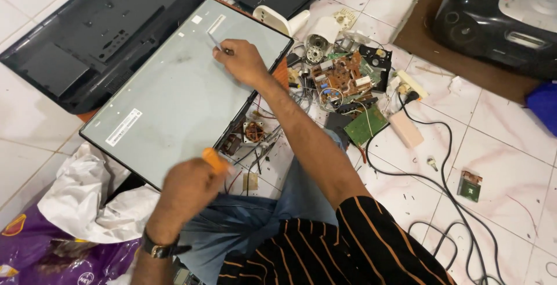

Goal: The person is sitting on the floor, using small tools to scrape and pry at the back of an electronic display panel as part of a repair process.

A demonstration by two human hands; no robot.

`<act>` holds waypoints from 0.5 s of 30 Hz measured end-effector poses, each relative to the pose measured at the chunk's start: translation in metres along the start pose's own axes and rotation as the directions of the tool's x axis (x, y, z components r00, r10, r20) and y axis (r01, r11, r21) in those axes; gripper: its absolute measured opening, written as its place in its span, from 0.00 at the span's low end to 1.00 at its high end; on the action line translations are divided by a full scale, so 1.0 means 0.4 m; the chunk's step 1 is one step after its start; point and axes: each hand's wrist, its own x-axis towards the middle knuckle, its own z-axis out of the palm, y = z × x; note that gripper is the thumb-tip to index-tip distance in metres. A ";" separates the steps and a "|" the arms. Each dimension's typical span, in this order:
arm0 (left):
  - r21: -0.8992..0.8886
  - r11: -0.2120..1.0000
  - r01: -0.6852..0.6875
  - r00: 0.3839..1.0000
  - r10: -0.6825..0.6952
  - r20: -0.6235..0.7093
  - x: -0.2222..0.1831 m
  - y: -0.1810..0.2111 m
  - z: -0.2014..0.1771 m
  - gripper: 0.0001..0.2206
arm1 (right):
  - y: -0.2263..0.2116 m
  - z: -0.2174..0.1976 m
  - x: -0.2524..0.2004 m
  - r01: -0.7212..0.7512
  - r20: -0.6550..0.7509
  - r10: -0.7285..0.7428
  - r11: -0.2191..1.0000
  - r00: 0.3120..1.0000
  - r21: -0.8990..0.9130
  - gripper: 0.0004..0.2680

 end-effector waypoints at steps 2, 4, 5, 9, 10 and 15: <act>-0.246 0.952 -0.183 0.935 0.245 0.255 -0.019 0.027 -0.010 0.23 | 0.003 -0.001 0.002 0.015 0.006 -0.014 1.000 1.000 -0.027 0.07; -0.349 0.902 -0.256 0.947 0.307 0.099 -0.038 0.058 -0.043 0.18 | 0.020 0.005 0.017 0.029 0.013 -0.028 0.999 1.000 -0.024 0.08; -0.434 0.836 -0.336 0.937 0.345 -0.061 -0.050 0.075 -0.058 0.14 | 0.033 0.008 0.019 0.039 0.020 -0.038 0.999 0.999 -0.021 0.08; -0.062 0.928 -0.368 0.819 0.293 -0.493 -0.012 0.013 -0.058 0.11 | 0.012 -0.001 0.005 0.073 0.005 -0.073 0.997 0.997 -0.030 0.07; 0.057 0.947 -0.317 0.768 0.291 -0.571 -0.012 0.019 -0.087 0.09 | -0.001 -0.009 0.000 0.043 0.049 -0.042 0.999 0.998 -0.027 0.07; 0.081 0.989 -0.121 0.809 0.145 -0.570 -0.010 -0.026 -0.009 0.08 | 0.073 0.003 0.024 0.341 0.033 -0.339 0.931 0.940 -0.129 0.11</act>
